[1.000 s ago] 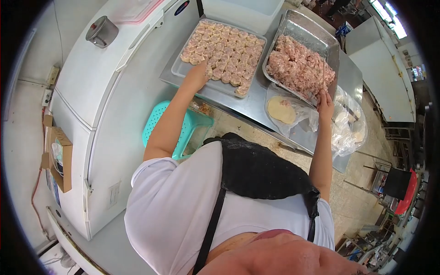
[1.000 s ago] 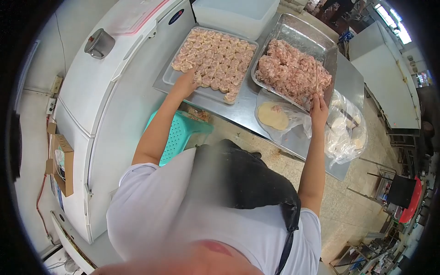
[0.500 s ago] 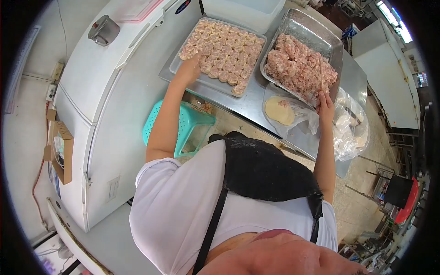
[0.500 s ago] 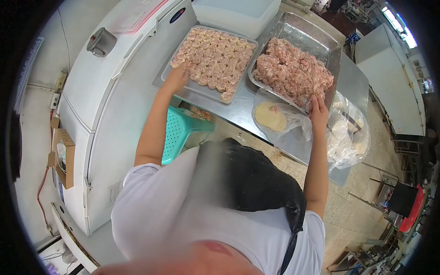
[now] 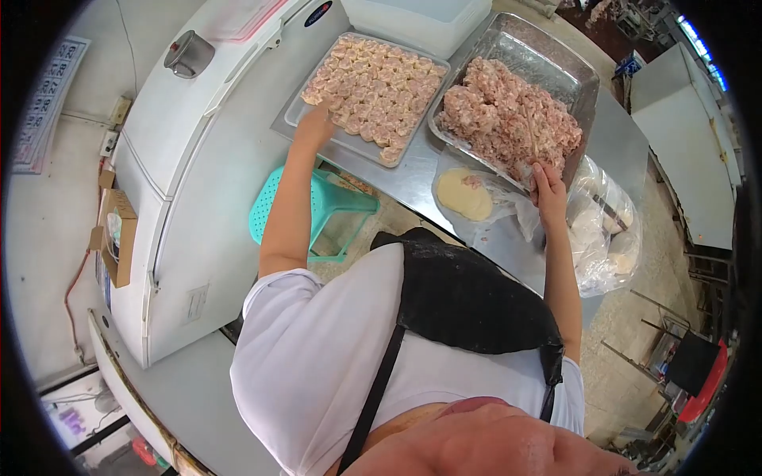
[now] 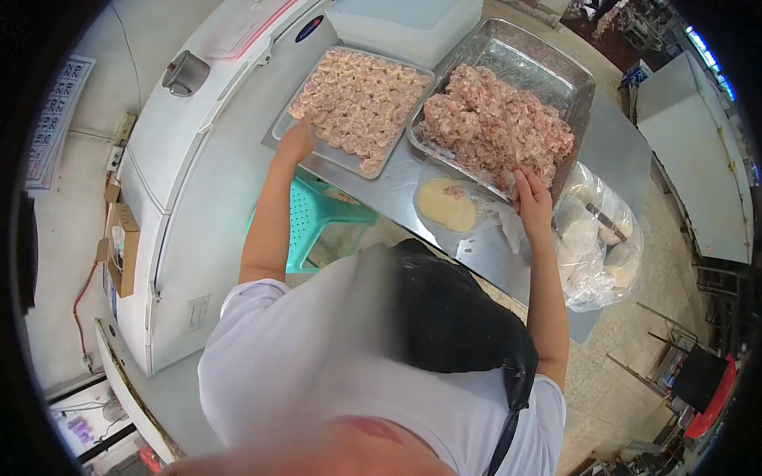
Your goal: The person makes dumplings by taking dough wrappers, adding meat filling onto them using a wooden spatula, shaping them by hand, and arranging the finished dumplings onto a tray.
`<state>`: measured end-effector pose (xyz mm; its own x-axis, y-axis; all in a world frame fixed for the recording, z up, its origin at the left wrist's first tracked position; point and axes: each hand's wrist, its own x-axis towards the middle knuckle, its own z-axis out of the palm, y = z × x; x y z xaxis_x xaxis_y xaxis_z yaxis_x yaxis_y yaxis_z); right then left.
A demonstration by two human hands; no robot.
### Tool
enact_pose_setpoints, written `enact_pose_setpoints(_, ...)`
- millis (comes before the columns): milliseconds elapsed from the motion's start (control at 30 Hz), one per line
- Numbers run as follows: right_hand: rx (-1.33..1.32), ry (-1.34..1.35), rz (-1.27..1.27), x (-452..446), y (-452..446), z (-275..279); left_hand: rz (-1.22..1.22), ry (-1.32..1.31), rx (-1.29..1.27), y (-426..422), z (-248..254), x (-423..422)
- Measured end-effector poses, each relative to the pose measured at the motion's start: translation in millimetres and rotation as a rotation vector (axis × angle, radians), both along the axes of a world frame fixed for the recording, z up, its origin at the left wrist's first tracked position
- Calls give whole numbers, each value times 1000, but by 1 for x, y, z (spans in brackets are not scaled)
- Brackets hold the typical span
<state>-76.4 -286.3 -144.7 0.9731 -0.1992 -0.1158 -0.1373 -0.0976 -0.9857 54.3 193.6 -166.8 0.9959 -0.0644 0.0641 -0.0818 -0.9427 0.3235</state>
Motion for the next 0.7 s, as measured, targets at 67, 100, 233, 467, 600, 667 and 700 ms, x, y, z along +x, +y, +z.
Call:
enact_pose_setpoints(67,-35,-16,11,1,-2,-2,58,98,-45,-3,-6,0)
enact_pose_setpoints(100,-7,-12,51,0,-3,1,54,98,-36,-4,-11,2)
enact_pose_setpoints(233,-5,28,104,-4,-3,11,93,13,-191,-11,-17,7)
enact_pose_setpoints(467,229,53,191,-1,-12,15,-178,-180,-535,-122,61,-1)
enact_pose_setpoints(600,-659,-652,123,11,-33,14,-469,-166,-371,-242,60,2)
enact_pose_setpoints(667,-676,-576,166,10,-35,43,-438,-150,-288,-279,61,2)
enact_pose_setpoints(700,-870,-440,210,12,-34,53,-413,-130,-202,-290,63,2)
